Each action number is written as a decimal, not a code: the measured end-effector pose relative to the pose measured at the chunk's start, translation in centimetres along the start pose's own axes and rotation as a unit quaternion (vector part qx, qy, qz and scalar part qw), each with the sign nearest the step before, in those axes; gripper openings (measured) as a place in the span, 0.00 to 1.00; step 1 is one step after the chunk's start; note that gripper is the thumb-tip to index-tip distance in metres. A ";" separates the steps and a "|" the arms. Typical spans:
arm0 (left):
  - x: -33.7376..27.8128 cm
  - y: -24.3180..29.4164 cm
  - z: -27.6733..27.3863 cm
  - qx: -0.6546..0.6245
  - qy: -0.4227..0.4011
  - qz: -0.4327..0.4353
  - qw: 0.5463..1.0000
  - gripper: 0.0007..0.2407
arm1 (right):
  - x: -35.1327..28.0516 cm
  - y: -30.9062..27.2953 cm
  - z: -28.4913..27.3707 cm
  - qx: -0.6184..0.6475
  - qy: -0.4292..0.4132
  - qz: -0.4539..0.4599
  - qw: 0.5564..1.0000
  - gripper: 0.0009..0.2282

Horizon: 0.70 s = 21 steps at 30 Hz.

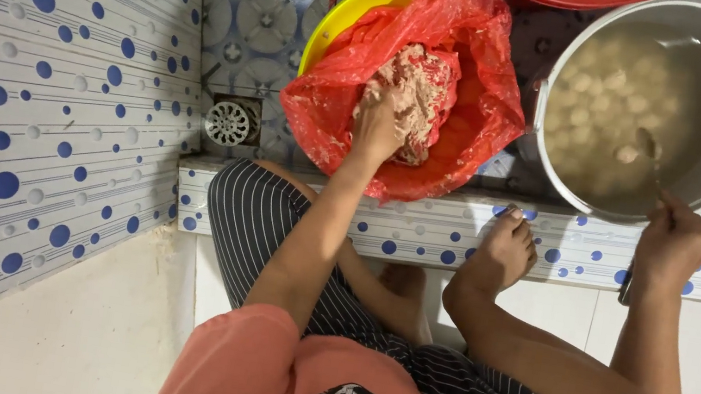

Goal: Forming small dough balls by hand and using a spoon to drop them into a pot of water.

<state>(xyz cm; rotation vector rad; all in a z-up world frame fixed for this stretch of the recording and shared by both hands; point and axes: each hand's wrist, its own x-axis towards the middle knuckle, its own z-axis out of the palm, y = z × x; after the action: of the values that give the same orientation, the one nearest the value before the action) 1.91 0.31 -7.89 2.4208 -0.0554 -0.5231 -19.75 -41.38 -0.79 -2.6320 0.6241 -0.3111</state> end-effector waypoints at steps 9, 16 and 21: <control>-0.9 4.0 -0.2 0.105 -0.138 0.001 0.985 0.36 | -0.3 -3.3 -1.2 0.129 0.003 0.123 0.984 0.11; 0.9 6.6 -0.9 0.196 -0.196 0.076 0.958 0.33 | -0.7 -4.2 -2.4 0.126 -0.030 0.114 0.985 0.12; 1.3 8.8 -5.2 0.142 -0.209 0.059 0.966 0.31 | -1.5 -3.8 -2.8 0.176 -0.039 0.126 0.976 0.09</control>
<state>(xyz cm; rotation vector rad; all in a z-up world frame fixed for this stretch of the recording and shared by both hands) 5.91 -3.76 0.75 2.5152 -0.4807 -1.0210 -20.52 -38.56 3.22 -2.1896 0.7869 -0.2156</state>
